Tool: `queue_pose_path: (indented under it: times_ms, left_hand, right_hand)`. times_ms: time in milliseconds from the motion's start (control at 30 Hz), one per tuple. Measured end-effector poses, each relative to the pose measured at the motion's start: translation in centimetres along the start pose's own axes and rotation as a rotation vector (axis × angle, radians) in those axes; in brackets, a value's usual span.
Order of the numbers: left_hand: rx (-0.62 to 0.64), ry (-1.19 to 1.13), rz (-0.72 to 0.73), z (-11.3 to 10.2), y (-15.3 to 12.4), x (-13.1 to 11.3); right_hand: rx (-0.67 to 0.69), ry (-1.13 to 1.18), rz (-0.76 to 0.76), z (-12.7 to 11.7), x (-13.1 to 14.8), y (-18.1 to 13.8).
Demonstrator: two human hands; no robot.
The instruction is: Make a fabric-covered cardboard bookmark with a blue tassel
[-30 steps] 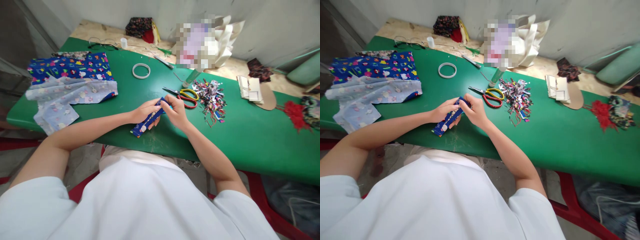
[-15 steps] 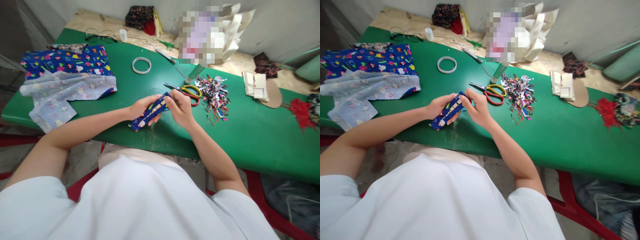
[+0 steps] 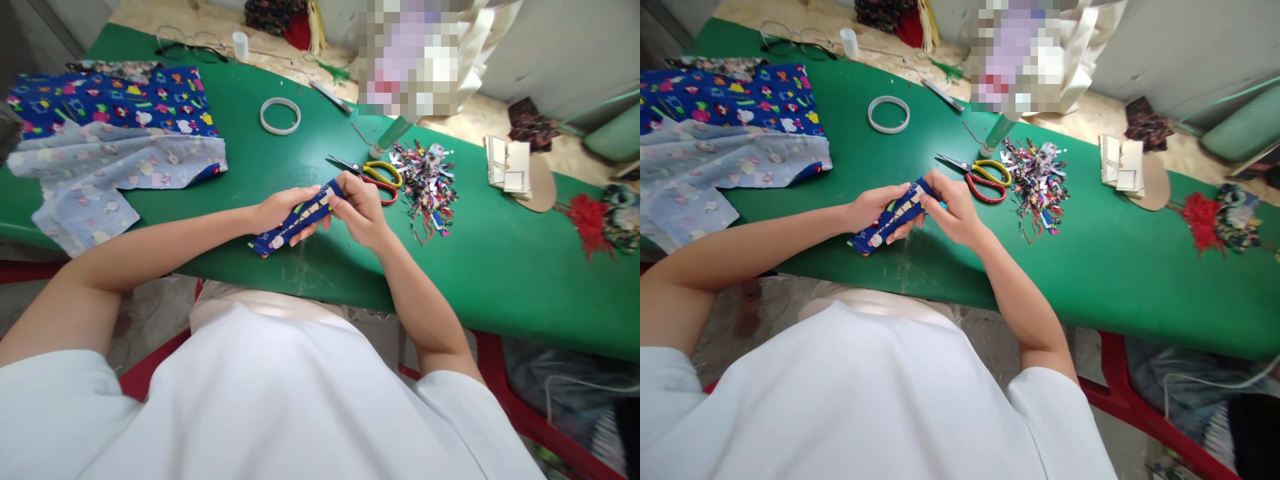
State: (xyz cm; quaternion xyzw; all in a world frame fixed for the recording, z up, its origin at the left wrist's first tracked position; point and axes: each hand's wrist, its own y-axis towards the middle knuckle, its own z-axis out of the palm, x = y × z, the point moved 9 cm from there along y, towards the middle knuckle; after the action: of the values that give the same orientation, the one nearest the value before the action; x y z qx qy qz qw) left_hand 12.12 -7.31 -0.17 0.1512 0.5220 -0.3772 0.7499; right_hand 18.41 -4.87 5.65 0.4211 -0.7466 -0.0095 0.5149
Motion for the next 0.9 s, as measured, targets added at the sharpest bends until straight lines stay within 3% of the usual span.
queue_pose_path:
  times_ms: [167,300,367,533,700,900]
  left_hand:
    - [-0.017,-0.03,-0.036,0.1,0.0,0.1]
    - [-0.069,-0.075,-0.083,-0.2,0.0,0.3]
    - [-0.091,-0.076,-0.061,-0.3,0.1,0.1]
    - [-0.128,-0.093,-0.002,-0.6,0.2,-0.2]
    - [-0.125,-0.112,-0.052,-0.3,0.1,0.4]
    - [-0.11,-0.093,-0.007,-0.1,0.1,-0.1]
  right_hand:
    - [0.067,0.041,0.002,0.3,-0.2,0.0]
    - [0.053,-0.096,0.003,0.1,-0.5,-0.1]
    - [-0.001,-0.177,-0.006,-0.2,-0.6,-0.2]
    - [-0.288,-0.446,-0.087,-1.9,0.4,-0.9]
    - [-0.283,-0.523,-0.05,-1.5,0.3,-1.1]
    - [-0.338,-0.533,-0.123,-1.6,1.4,-1.2]
